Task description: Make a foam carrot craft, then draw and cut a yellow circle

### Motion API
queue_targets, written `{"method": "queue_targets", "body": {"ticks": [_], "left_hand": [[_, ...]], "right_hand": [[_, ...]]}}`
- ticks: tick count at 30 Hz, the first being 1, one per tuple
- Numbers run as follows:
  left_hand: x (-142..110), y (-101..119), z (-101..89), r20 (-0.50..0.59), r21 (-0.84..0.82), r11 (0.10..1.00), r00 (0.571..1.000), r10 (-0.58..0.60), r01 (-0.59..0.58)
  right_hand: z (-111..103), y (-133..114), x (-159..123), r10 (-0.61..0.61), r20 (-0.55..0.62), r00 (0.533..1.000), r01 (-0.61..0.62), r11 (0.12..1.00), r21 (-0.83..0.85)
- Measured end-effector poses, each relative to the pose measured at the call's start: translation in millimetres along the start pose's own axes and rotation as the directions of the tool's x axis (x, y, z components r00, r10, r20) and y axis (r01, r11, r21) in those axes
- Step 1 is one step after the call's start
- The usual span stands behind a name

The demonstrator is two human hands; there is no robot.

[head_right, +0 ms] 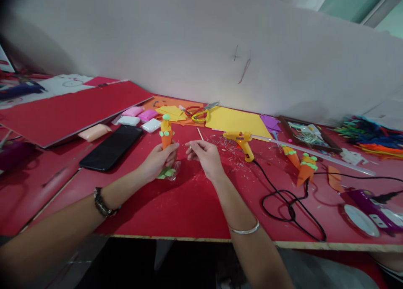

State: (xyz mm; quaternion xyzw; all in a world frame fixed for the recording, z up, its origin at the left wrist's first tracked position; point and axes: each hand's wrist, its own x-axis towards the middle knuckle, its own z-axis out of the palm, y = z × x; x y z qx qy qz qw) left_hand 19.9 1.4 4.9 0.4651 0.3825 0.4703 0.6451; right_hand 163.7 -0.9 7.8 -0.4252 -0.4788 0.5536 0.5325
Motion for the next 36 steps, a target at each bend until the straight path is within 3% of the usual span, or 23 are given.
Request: {"method": "queue_targets", "body": {"ticks": [10,16,23,36], "left_hand": [[1.5,-2.1,-1.9,0.014,-0.042,0.999,1.000,0.017,-0.016],[1.5,-2.0,-1.5,0.010,-0.022,1.000,1.000,0.000,0.000],[1.3,-2.8,-1.4,0.003,-0.028,1.000,1.000,0.007,-0.007],[0.9,-1.5,-0.5,0.000,-0.020,1.000,1.000,-0.003,0.003]], "right_hand": [[2.7,4.1,0.7,0.018,0.014,1.000,-0.018,0.999,0.039],[3.8,-0.8,-2.2,-0.068,-0.014,0.998,0.067,0.994,-0.085],[5.5,3.2,0.0,-0.015,0.004,1.000,0.015,0.999,0.047],[4.3,-0.9,-1.3,-0.063,0.034,0.997,0.063,0.998,0.013]]}}
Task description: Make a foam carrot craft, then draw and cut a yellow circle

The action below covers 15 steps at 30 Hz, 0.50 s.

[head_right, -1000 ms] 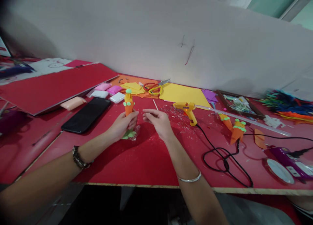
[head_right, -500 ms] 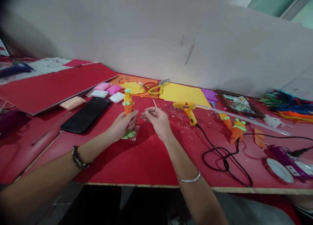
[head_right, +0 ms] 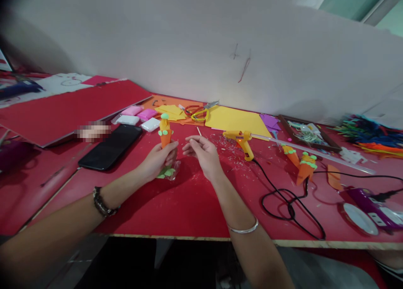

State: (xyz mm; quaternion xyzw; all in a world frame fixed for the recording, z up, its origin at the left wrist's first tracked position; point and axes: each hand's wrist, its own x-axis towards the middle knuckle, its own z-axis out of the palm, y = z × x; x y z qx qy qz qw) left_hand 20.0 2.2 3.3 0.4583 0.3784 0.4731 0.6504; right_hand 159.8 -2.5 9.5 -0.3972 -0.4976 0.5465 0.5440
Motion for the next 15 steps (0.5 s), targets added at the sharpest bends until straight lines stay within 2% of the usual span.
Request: {"method": "queue_targets", "body": {"ticks": [3,7,15], "left_hand": [[-0.7,0.2,0.2,0.012,0.000,1.000,1.000,0.006,-0.006],[-0.6,-0.3,-0.4,0.021,0.001,1.000,1.000,0.007,-0.007],[-0.8,0.0,1.2,0.025,-0.003,1.000,1.000,0.004,-0.004]], "right_hand": [[-0.2,0.3,0.2,-0.015,-0.016,1.000,0.015,0.999,0.030],[-0.9,0.7,1.4,-0.029,-0.093,0.995,0.030,0.999,0.010],[-2.5,1.8,3.0,0.053,-0.127,0.990,-0.041,0.995,0.090]]}}
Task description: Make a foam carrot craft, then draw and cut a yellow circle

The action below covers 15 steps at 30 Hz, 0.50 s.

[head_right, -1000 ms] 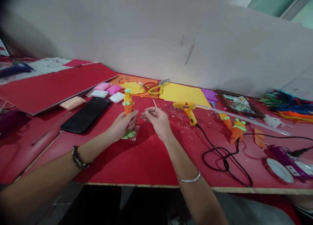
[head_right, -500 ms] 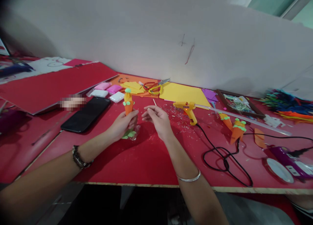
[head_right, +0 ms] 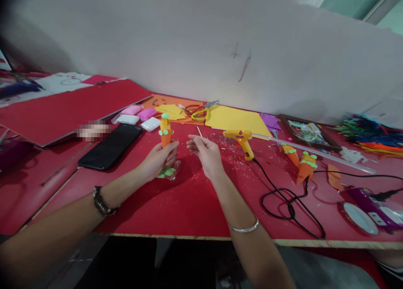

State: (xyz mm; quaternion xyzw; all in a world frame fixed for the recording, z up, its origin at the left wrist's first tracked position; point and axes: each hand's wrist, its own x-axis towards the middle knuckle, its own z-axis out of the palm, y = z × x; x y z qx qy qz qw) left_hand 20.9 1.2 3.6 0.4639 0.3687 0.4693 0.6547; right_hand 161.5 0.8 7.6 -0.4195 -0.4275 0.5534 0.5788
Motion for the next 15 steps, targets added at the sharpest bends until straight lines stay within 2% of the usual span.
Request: {"method": "queue_targets", "body": {"ticks": [4,10,15], "left_hand": [[0.2,-0.4,-0.4,0.005,0.003,1.000,1.000,-0.003,0.003],[0.1,-1.4,-1.2,0.010,-0.005,1.000,1.000,0.001,-0.001],[0.2,-2.3,-1.3,0.019,0.001,1.000,1.000,0.006,-0.006]], "right_hand": [[-1.7,0.2,0.5,0.026,-0.064,0.998,-0.028,0.999,-0.032],[-1.1,-0.7,0.6,0.032,-0.041,0.999,-0.031,0.999,0.041],[-1.1,-2.1,0.2,0.024,-0.083,0.996,-0.021,0.999,0.039]]}}
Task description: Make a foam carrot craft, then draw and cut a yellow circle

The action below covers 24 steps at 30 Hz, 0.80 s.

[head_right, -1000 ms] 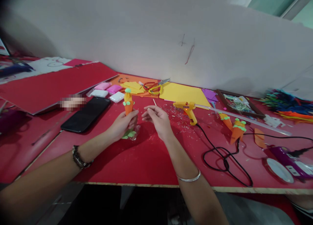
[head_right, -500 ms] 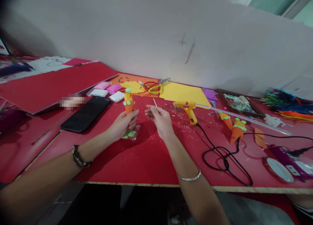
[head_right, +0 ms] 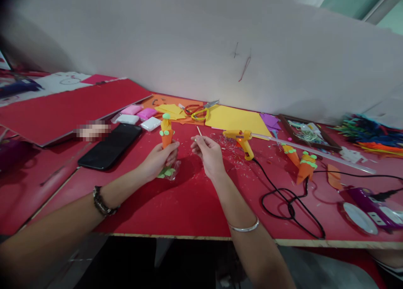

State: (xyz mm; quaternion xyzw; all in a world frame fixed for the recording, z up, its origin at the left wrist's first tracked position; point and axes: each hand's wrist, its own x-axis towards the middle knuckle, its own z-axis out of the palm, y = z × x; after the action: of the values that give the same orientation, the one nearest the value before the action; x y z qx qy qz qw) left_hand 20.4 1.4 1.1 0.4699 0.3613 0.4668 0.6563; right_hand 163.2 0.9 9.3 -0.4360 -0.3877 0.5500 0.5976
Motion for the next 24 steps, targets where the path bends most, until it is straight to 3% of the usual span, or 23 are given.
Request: {"method": "queue_targets", "body": {"ticks": [7,13,19,24], "left_hand": [[0.7,-1.9,-0.3,0.000,0.021,1.000,1.000,0.010,-0.010],[0.0,-1.5,-0.4,0.007,0.018,1.000,1.000,-0.001,0.001],[0.0,-2.8,-1.4,0.018,0.016,1.000,1.000,0.014,-0.015],[0.2,-3.4,-1.1,0.019,0.014,1.000,1.000,0.012,-0.013]], "right_hand": [[0.5,1.3,-0.6,0.016,0.092,0.996,-0.021,0.998,0.051],[0.3,1.4,0.2,-0.001,0.040,0.999,-0.001,0.999,0.054],[-0.6,2.0,1.7,0.008,0.101,0.995,-0.017,0.995,0.095],[-0.6,1.8,2.0,0.011,0.044,0.999,-0.015,0.994,0.104]]}}
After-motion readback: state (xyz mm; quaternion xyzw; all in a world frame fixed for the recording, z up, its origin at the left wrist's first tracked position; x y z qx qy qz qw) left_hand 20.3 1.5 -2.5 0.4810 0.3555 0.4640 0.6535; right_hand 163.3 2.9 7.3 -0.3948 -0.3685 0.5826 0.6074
